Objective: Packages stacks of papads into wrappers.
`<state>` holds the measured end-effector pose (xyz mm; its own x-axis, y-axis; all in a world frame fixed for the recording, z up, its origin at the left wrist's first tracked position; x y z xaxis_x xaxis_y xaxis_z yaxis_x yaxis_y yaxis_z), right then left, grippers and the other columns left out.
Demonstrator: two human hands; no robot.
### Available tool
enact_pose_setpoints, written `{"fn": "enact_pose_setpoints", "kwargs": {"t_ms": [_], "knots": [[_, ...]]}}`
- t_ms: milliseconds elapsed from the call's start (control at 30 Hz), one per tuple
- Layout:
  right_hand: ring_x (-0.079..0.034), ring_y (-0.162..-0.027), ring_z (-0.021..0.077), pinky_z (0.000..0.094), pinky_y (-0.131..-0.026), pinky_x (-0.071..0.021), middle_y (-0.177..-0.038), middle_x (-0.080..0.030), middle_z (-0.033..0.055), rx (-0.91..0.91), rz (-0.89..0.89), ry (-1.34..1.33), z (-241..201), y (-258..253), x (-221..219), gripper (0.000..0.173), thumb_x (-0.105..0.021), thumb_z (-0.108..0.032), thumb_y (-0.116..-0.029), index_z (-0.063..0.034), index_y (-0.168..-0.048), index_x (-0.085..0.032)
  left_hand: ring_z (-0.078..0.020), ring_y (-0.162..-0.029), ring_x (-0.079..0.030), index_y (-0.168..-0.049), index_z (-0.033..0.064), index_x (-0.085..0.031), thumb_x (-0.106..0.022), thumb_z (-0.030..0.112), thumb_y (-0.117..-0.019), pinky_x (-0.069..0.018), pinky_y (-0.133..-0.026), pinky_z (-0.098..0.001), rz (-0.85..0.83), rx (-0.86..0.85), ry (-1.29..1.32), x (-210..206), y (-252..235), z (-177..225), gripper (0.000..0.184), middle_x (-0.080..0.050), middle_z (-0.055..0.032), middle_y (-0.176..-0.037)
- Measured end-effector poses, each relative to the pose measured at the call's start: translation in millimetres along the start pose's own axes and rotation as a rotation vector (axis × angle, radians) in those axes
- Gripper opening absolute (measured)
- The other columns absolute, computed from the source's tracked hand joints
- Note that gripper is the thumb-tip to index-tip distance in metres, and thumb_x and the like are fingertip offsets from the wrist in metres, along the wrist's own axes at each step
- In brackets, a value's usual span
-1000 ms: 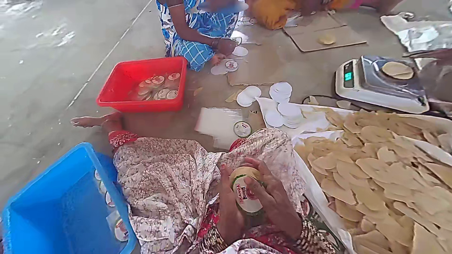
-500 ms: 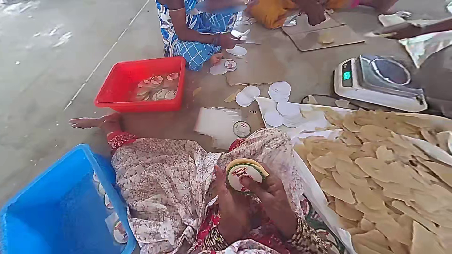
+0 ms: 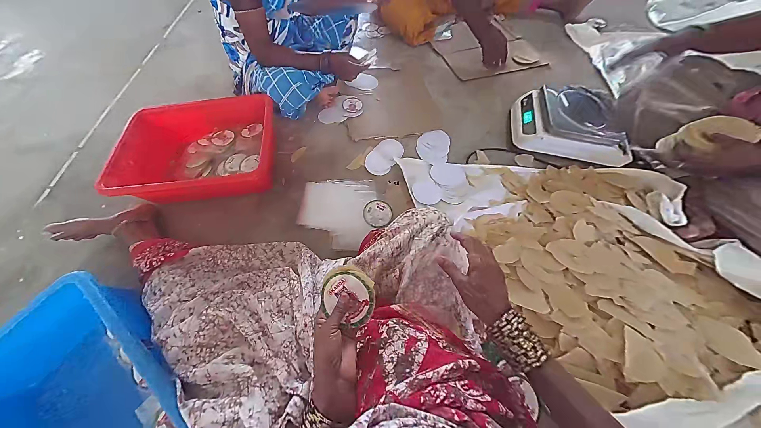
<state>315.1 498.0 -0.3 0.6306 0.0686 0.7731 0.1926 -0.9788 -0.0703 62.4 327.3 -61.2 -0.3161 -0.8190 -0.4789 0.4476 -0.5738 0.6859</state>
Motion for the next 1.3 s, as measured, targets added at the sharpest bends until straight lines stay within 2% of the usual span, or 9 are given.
{"fn": "enact_pose_setpoints", "kwargs": {"t_ms": [100,233,400,533,600,733,800,1067,1300], "knots": [[-0.047,-0.139,0.0420,0.0575,-0.116,-0.0349,-0.147,-0.053,0.0246,-0.015,0.062,-0.043,15.3,1.5,-2.5,0.077,-0.068,-0.050,-0.0882,0.0027,-0.142,-0.055,-0.0207,-0.082,-0.074,-0.122,-0.0014,-0.057,-0.053,-0.005,-0.1000,-0.0639,-0.074,-0.0370,-0.039,-0.036,-0.057,-7.5,4.6,3.4,0.022,-0.073,-0.0125,-0.097],[-0.064,-0.117,0.0192,0.0370,-0.096,-0.0550,-0.131,-0.066,0.0151,0.158,-0.029,-0.430,-45.1,26.5,-9.4,0.078,-0.058,-0.062,-0.0946,0.0028,-0.137,-0.058,-0.0152,-0.087,-0.073,-0.123,-0.0039,-0.056,-0.058,-0.008,-0.0941,-0.0623,-0.081,-0.0318,-0.198,-0.136,-0.259,-30.4,22.4,5.9,0.029,-0.073,-0.0096,-0.098],[-0.073,-0.091,0.0071,0.0284,-0.081,-0.0617,-0.102,-0.077,0.0050,0.274,-0.280,-0.550,-111.6,52.7,-33.2,0.035,-0.071,-0.029,-0.0962,-0.0031,-0.120,-0.070,-0.0110,-0.089,-0.073,-0.120,-0.0020,-0.061,-0.065,-0.003,-0.0921,-0.0617,-0.085,-0.0296,-0.440,-0.283,-0.386,-64.0,40.0,2.1,0.028,-0.075,-0.0046,-0.097],[-0.073,-0.091,0.0100,0.0264,-0.084,-0.0597,-0.097,-0.077,0.0069,0.496,0.005,-0.382,-118.0,50.1,-1.2,0.019,-0.061,-0.018,-0.1014,-0.0039,-0.105,-0.074,-0.0178,-0.106,-0.067,-0.135,0.0000,-0.045,-0.043,0.047,-0.1065,-0.0580,-0.093,-0.0370,-0.603,-0.173,-0.376,-74.1,31.4,-4.7,0.055,-0.065,-0.0067,-0.120],[-0.072,-0.101,0.0146,0.0288,-0.091,-0.0575,-0.103,-0.078,0.0049,0.684,0.121,-0.188,-131.2,58.7,4.5,0.020,-0.053,-0.015,-0.1032,-0.0110,-0.102,-0.073,-0.0300,-0.116,-0.066,-0.142,0.0027,-0.048,-0.048,0.071,-0.0946,-0.0573,-0.097,-0.0470,-0.670,0.132,-0.136,-70.7,27.0,-18.3,0.083,-0.064,-0.0160,-0.131],[-0.066,-0.120,0.0231,0.0361,-0.101,-0.0531,-0.118,-0.075,0.0046,0.841,-0.024,-0.058,-138.6,71.7,-24.5,0.023,-0.058,-0.003,-0.0956,-0.0142,-0.105,-0.076,-0.0263,-0.097,-0.073,-0.135,0.0019,-0.050,-0.047,0.007,-0.0991,-0.0627,-0.083,-0.0438,-0.323,0.266,-0.097,-46.7,21.3,-24.8,0.036,-0.070,-0.0168,-0.111],[-0.063,-0.127,0.0244,0.0389,-0.108,-0.0504,-0.124,-0.072,0.0059,0.818,-0.164,-0.096,-131.4,60.4,-34.8,0.023,-0.057,-0.008,-0.0970,-0.0122,-0.110,-0.075,-0.0257,-0.092,-0.073,-0.132,0.0007,-0.049,-0.044,-0.005,-0.0988,-0.0630,-0.079,-0.0425,-0.189,0.192,-0.122,-29.1,9.1,-17.5,0.034,-0.070,-0.0167,-0.107],[-0.058,-0.127,0.0414,0.0594,-0.108,-0.0408,-0.130,-0.064,0.0251,0.005,-0.659,0.272,-35.1,-147.8,-125.7,0.046,-0.060,-0.035,-0.1036,-0.0003,-0.133,-0.061,-0.0235,-0.089,-0.073,-0.134,0.0017,-0.048,-0.045,-0.008,-0.1005,-0.0634,-0.075,-0.0397,-0.078,0.097,-0.093,-9.4,-12.9,-3.2,0.035,-0.069,-0.0138,-0.106],[-0.049,-0.134,0.0485,0.0660,-0.110,-0.0372,-0.143,-0.051,0.0322,-0.050,-0.706,0.412,-0.8,-189.8,-214.8,0.078,-0.083,-0.020,-0.0821,0.0077,-0.145,-0.046,-0.0281,-0.096,-0.072,-0.142,0.0041,-0.041,-0.044,-0.007,-0.1004,-0.0620,-0.081,-0.0460,-0.058,0.210,-0.008,5.5,-16.6,-25.7,0.043,-0.067,-0.0171,-0.114]]}}
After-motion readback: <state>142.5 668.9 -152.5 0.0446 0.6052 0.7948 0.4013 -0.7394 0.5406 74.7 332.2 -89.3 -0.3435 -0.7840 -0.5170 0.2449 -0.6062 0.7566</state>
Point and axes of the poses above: each hand's wrist, its own y-axis away from the middle knuckle, its own x-axis out of the back of the hand, z = x × y, the point moved 10 cm from there along -y, towards the middle knuckle
